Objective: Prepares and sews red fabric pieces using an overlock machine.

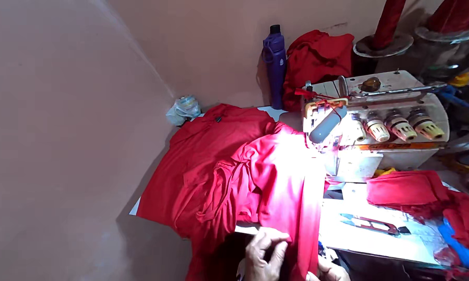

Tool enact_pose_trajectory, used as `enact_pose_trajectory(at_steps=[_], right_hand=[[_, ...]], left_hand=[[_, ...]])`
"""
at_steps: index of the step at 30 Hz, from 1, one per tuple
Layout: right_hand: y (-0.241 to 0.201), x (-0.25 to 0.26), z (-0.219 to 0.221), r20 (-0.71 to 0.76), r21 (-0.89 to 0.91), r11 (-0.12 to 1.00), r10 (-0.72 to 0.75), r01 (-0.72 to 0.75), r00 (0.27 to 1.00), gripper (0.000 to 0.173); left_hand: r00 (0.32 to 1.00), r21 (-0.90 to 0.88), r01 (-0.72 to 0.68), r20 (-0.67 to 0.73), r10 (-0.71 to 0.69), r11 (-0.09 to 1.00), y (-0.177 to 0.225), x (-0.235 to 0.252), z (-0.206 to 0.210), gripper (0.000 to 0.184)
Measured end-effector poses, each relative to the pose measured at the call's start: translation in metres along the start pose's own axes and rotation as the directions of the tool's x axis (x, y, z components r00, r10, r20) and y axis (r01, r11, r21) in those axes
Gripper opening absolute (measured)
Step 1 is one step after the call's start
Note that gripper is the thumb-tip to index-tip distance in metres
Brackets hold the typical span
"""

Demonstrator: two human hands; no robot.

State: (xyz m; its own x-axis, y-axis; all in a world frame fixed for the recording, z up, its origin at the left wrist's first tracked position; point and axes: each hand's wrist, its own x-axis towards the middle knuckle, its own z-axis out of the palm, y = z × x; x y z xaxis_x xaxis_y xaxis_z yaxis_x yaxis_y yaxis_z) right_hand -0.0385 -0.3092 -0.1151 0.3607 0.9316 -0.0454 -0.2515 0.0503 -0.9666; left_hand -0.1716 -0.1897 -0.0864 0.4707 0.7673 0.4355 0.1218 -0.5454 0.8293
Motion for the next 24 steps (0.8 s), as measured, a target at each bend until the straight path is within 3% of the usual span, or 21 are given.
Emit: enact_pose_trajectory(at_steps=[4,7,8,10,13,15,21,24], right_hand=[[0.009,-0.012,0.004,-0.034,-0.056,0.998,-0.028,0.026,0.999,0.013],[-0.009,-0.020,0.013,-0.080,-0.063,0.998,-0.015,0.010,0.997,0.014],[-0.009,-0.022,0.014,-0.091,-0.053,0.998,-0.024,0.019,0.996,0.015],[-0.001,-0.026,0.016,-0.113,-0.045,0.999,-0.029,0.024,0.993,0.015],[0.011,-0.033,0.015,-0.132,-0.032,1.000,-0.004,-0.001,0.991,0.015],[0.011,-0.038,0.016,-0.144,-0.041,0.999,0.007,-0.013,0.990,0.014],[0.008,-0.038,0.016,-0.202,-0.109,0.991,-0.098,0.077,0.975,0.012],[0.009,-0.038,0.015,-0.188,-0.119,0.988,-0.123,0.102,0.974,0.012]], left_hand=[[0.970,-0.233,0.176,0.209,-0.127,0.956,-0.003,-0.037,0.020,0.029],[0.964,-0.218,0.213,0.206,-0.168,0.952,0.005,-0.048,0.029,0.052],[0.964,-0.197,0.221,0.192,-0.183,0.955,0.008,-0.050,0.030,0.052],[0.953,-0.202,0.282,0.176,-0.248,0.938,0.009,-0.056,0.029,0.035],[0.918,-0.312,0.393,0.190,-0.349,0.865,-0.002,-0.066,0.029,0.017],[0.901,-0.374,0.433,0.188,-0.390,0.820,-0.008,-0.070,0.031,0.016],[0.946,-0.386,0.323,0.102,-0.308,0.864,-0.002,-0.057,0.033,0.021],[0.920,-0.447,0.390,0.147,-0.364,0.805,-0.003,-0.059,0.031,0.025]])
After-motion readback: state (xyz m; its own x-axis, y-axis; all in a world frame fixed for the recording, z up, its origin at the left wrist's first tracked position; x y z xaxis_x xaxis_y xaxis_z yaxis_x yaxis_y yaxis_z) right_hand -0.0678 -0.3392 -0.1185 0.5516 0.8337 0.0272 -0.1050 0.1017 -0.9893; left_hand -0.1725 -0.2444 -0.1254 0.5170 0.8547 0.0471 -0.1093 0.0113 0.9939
